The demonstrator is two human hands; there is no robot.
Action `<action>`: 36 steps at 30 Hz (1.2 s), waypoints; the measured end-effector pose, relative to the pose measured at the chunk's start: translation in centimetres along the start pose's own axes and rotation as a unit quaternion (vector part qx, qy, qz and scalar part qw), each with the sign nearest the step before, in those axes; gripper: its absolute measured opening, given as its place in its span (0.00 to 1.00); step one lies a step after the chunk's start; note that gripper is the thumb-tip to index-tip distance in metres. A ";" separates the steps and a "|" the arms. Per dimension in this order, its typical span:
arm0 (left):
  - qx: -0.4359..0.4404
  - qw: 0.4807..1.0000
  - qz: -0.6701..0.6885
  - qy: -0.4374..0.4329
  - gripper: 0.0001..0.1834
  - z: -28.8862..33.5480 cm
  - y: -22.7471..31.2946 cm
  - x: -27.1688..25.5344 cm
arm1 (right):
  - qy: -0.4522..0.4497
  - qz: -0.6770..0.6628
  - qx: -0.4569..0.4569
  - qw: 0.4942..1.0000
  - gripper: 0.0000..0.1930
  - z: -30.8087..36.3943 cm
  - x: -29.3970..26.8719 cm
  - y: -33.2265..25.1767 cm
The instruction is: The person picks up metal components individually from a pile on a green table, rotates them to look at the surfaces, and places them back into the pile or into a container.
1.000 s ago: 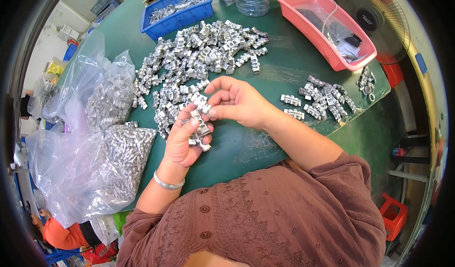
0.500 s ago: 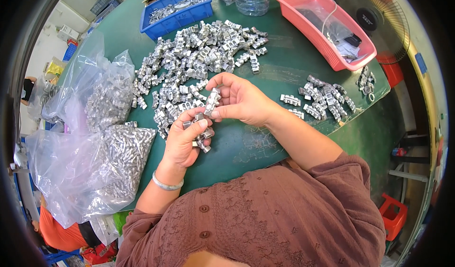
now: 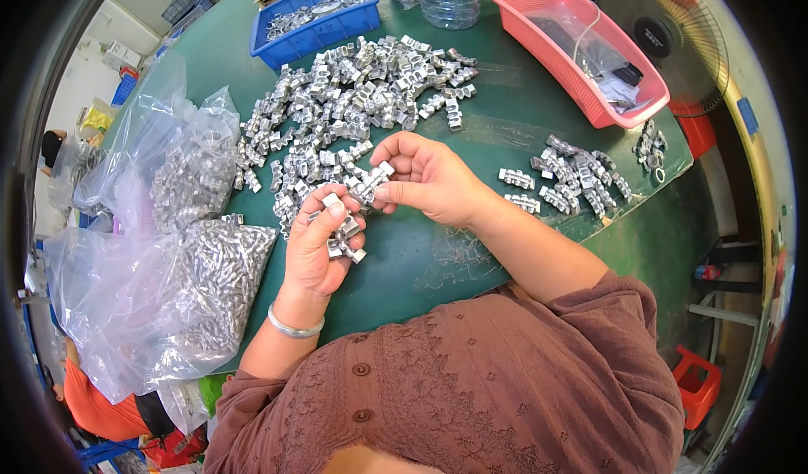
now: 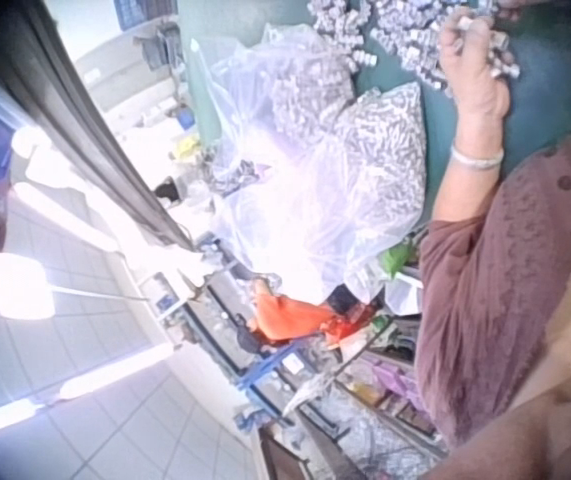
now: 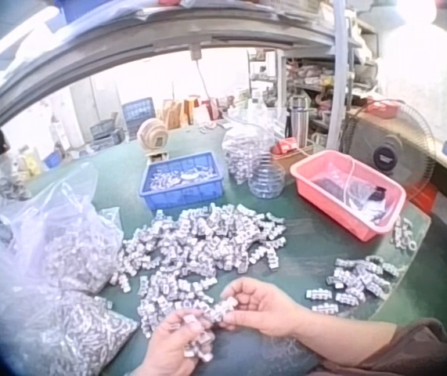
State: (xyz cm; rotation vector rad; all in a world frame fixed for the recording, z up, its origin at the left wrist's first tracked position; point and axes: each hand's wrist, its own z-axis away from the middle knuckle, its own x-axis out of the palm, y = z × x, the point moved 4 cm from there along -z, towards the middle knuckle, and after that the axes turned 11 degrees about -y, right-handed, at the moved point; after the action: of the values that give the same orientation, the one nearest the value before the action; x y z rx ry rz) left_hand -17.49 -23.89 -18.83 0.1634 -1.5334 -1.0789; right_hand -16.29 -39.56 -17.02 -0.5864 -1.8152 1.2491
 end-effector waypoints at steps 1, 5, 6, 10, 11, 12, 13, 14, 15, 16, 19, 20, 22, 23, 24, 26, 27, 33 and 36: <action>0.005 1.000 0.005 -0.009 0.11 0.0 0.1 0.1 | -0.002 -0.005 0.002 1.000 0.13 0.0 0.0 0.0; 0.008 1.000 0.013 -0.008 0.12 0.0 0.0 0.0 | 0.002 -0.034 0.001 0.999 0.12 0.0 0.1 -0.2; 0.014 1.000 0.012 -0.006 0.12 0.0 0.0 0.1 | 0.002 -0.033 0.000 0.999 0.12 0.0 0.2 -0.2; 0.002 1.000 0.016 -0.001 0.12 0.0 -0.1 0.3 | 0.021 -0.054 -0.013 0.998 0.11 0.0 0.1 -0.3; 0.002 1.000 0.016 -0.001 0.12 0.0 -0.2 0.3 | 0.023 -0.052 -0.022 0.998 0.11 0.0 0.0 -0.3; -0.015 1.000 0.019 -0.006 0.13 0.1 -0.4 0.3 | 0.022 -0.052 -0.021 0.998 0.11 0.1 -0.1 -0.3; -0.032 0.999 0.022 -0.010 0.13 0.1 -0.6 0.3 | 0.021 -0.051 -0.021 0.998 0.11 0.1 -0.2 -0.2; -0.043 0.999 0.021 -0.016 0.12 0.2 -0.7 0.4 | 0.020 -0.051 -0.021 0.998 0.12 0.2 -0.3 -0.2; -0.043 0.999 0.021 -0.015 0.12 0.1 -0.8 0.3 | 0.019 -0.051 -0.021 0.998 0.12 0.1 -0.2 -0.1; -0.049 0.998 0.037 -0.030 0.12 0.1 -0.9 0.4 | 0.017 -0.009 -0.045 0.999 0.12 0.1 -0.1 -0.2; -0.056 0.996 0.058 -0.048 0.11 0.1 -1.1 0.6 | 0.000 0.110 -0.082 0.990 0.12 0.3 0.4 -0.3; -0.056 0.995 0.064 -0.052 0.11 0.1 -1.1 0.7 | -0.016 0.188 -0.095 0.978 0.11 0.4 0.6 -0.5; -0.047 0.995 0.067 -0.051 0.11 0.0 -1.2 0.5 | -0.042 0.282 -0.130 0.949 0.11 0.2 1.3 -1.1; -0.038 0.996 0.070 -0.051 0.11 0.0 -1.2 0.5 | -0.067 0.374 -0.164 0.910 0.11 0.2 1.8 -1.6; -0.038 0.996 0.070 -0.050 0.11 -0.1 -1.1 0.5 | -0.082 0.369 -0.159 0.912 0.11 0.2 2.0 -1.6; -0.032 0.996 0.077 -0.045 0.12 -0.1 -0.9 0.3 | -0.089 0.362 -0.169 0.912 0.11 0.2 2.0 -2.7; -0.032 0.996 0.076 -0.045 0.12 -0.1 -0.9 0.3 | -0.096 0.356 -0.181 0.912 0.11 0.3 2.1 -3.2; -0.016 0.992 0.084 -0.093 0.14 -0.1 -0.8 0.5 | 0.202 0.461 0.097 0.859 0.10 1.6 -4.0 -4.6; -0.009 0.985 0.115 -0.131 0.16 -0.1 -0.7 0.6 | 0.179 0.687 0.084 0.699 0.10 1.9 -5.3 -5.8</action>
State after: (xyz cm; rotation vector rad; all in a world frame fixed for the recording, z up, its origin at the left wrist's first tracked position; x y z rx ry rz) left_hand -17.91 -24.69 -18.92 -0.1717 -1.7272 -0.9573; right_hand -14.55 -46.81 -13.93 -2.1132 -0.6772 1.9342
